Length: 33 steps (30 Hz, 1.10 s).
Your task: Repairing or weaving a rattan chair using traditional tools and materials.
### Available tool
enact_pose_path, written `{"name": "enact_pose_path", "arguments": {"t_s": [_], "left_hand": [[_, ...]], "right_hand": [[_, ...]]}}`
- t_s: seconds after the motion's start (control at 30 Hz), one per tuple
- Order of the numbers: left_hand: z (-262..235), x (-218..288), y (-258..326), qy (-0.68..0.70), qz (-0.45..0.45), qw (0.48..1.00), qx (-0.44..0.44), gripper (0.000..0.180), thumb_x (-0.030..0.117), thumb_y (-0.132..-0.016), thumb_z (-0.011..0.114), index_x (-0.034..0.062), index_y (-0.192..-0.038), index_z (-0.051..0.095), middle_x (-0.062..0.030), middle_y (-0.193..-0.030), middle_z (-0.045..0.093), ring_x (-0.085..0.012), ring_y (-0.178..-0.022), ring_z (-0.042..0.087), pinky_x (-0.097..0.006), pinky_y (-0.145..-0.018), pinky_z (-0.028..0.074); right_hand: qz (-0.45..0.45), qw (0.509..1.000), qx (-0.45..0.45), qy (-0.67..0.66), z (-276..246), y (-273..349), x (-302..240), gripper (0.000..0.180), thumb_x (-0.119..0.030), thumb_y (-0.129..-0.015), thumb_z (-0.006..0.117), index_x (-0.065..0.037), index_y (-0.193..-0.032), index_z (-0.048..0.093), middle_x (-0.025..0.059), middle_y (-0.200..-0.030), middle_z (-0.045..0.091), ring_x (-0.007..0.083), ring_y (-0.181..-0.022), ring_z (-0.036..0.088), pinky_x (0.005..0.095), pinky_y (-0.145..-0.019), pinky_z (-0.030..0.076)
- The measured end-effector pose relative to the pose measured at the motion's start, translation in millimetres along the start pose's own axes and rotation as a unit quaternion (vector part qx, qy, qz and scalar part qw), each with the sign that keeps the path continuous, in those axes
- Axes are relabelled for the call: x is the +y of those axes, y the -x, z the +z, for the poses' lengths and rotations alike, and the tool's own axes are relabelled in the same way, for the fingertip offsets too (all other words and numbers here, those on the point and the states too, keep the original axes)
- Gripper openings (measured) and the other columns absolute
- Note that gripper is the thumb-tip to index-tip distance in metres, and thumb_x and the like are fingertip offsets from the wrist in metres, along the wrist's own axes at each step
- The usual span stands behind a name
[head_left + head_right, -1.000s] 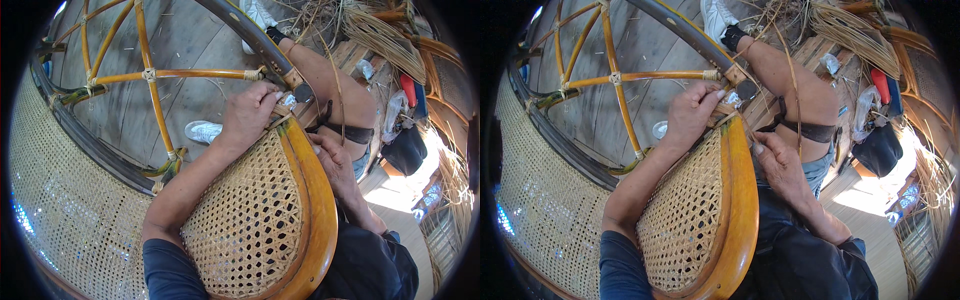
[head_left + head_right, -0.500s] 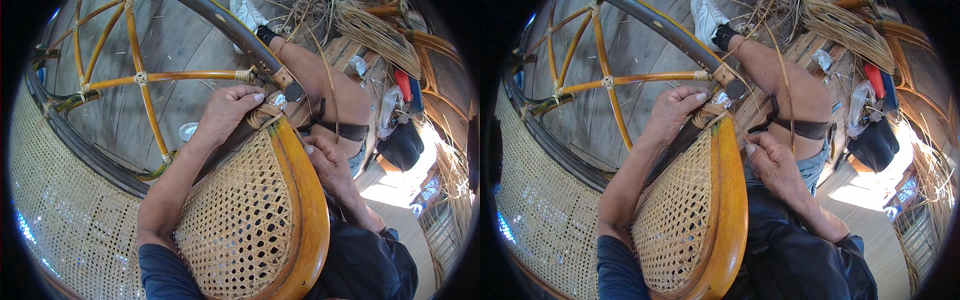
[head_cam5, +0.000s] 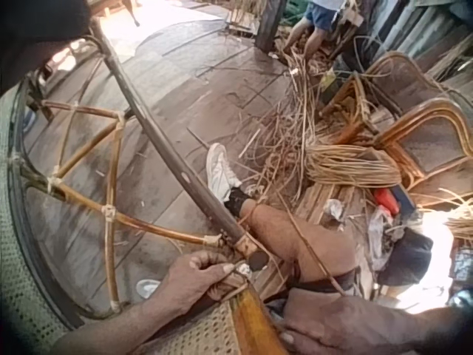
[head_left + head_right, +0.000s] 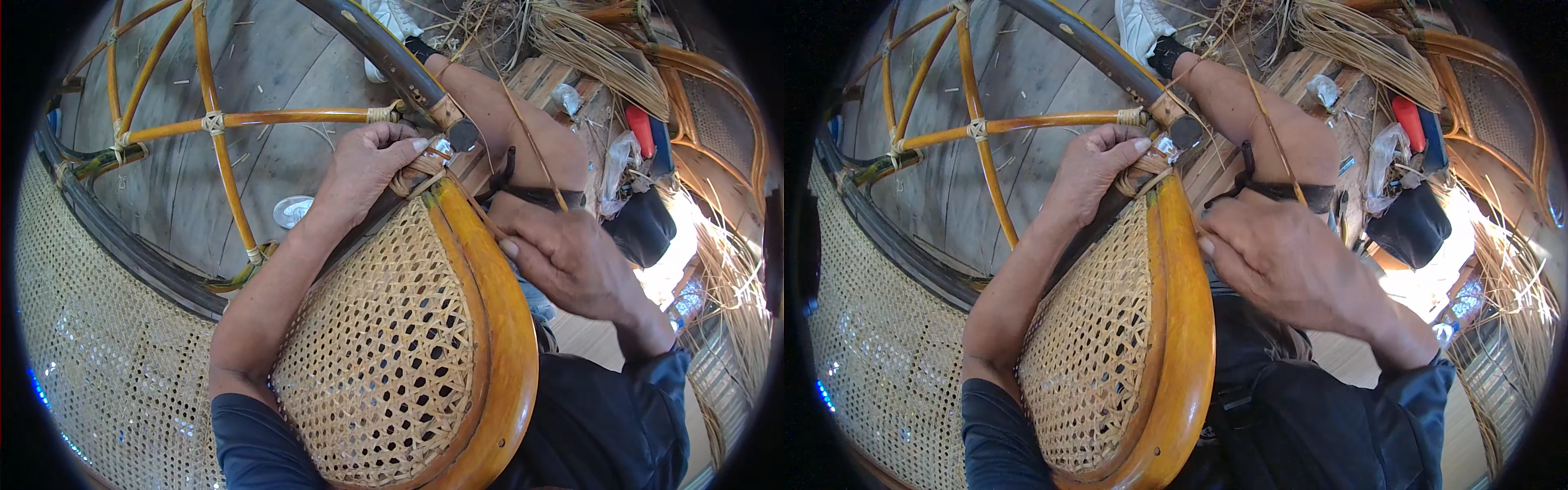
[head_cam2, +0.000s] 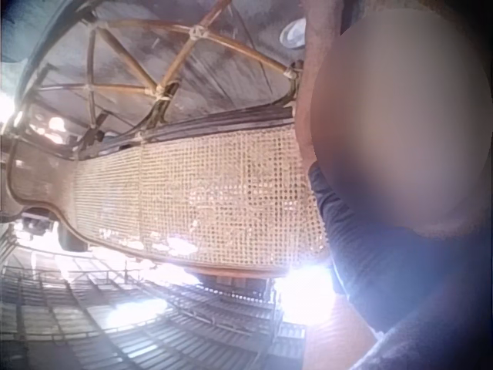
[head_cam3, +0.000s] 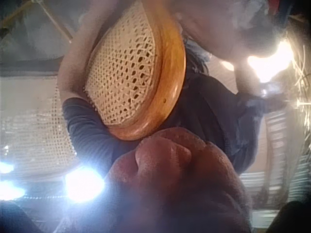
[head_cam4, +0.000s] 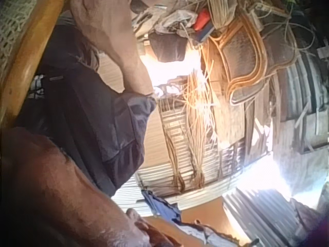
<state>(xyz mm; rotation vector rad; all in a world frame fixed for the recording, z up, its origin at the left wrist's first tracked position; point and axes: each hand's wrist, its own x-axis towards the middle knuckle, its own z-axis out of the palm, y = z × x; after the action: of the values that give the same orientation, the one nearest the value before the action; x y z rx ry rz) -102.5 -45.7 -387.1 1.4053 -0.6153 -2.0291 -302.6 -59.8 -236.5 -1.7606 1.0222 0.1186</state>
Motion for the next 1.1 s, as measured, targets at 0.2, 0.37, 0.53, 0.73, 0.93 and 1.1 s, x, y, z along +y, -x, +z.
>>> {"name": "enact_pose_path", "arguments": {"t_s": [0.2,0.37,0.53,0.73,0.93,1.1], "left_hand": [[8,4,-1,0.008,0.024,1.0,-0.012,0.021,0.015,-0.081,0.063,-0.003,-0.092,0.059,-0.0025,-0.08,0.061,-0.0065,-0.069,0.053,-0.02,-0.06,0.044],[-1,7,13,-0.002,0.015,0.999,-0.034,0.025,0.009,-0.078,0.065,0.0024,-0.1,0.057,-0.0005,-0.092,0.06,-0.0085,-0.077,0.053,-0.022,-0.068,0.044],[2,4,4,-0.03,0.053,0.998,-0.024,0.021,0.01,-0.082,0.063,0.0029,-0.101,0.058,0.0016,-0.094,0.059,-0.0067,-0.082,0.052,-0.022,-0.075,0.042],[4,-1,5,0.12,0.052,0.99,-0.058,0.017,0.015,-0.085,0.061,0.0032,-0.098,0.06,0.0021,-0.094,0.059,-0.0056,-0.084,0.052,-0.021,-0.077,0.042],[5,7,8,-0.001,0.036,0.999,-0.041,0.019,0.016,-0.087,0.058,0.001,-0.099,0.06,0.0009,-0.092,0.06,-0.0053,-0.082,0.053,-0.022,-0.075,0.043],[4,9,10,0.055,0.035,0.995,-0.075,0.023,0.021,-0.087,0.058,-0.0002,-0.096,0.062,0.0011,-0.082,0.062,-0.0043,-0.072,0.053,-0.02,-0.065,0.044]], "right_hand": [[-0.088,0.989,-0.061,0.1,-16,-65,-15,0.019,-0.014,-0.086,0.046,0.002,-0.084,0.056,0.0156,-0.067,0.055,0.0308,-0.067,0.057,0.0384,-0.064,0.045],[-0.2,0.946,-0.125,0.222,-6,-131,-11,0.018,-0.014,-0.085,0.047,-0.001,-0.076,0.056,0.0065,-0.06,0.052,0.016,-0.052,0.051,0.0289,-0.049,0.043],[0.155,0.96,-0.074,-0.221,-3,-148,-18,0.022,-0.015,-0.085,0.049,-0.005,-0.065,0.05,-0.0014,-0.054,0.043,0.0058,-0.04,0.038,0.0202,-0.035,0.028],[0.222,0.9,-0.051,-0.372,4,-156,0,0.028,-0.014,-0.086,0.048,-0.008,-0.059,0.044,-0.0044,-0.051,0.038,0.0032,-0.038,0.031,0.0201,-0.032,0.024],[0.221,0.899,-0.037,-0.376,6,-152,2,0.029,-0.017,-0.087,0.048,-0.006,-0.061,0.046,-0.0036,-0.051,0.038,0.0038,-0.037,0.032,0.0205,-0.032,0.025],[0.013,0.995,-0.075,-0.07,-5,-130,17,0.024,-0.019,-0.086,0.051,-0.001,-0.07,0.052,0.0017,-0.057,0.045,0.0076,-0.041,0.04,0.0215,-0.036,0.032]]}}
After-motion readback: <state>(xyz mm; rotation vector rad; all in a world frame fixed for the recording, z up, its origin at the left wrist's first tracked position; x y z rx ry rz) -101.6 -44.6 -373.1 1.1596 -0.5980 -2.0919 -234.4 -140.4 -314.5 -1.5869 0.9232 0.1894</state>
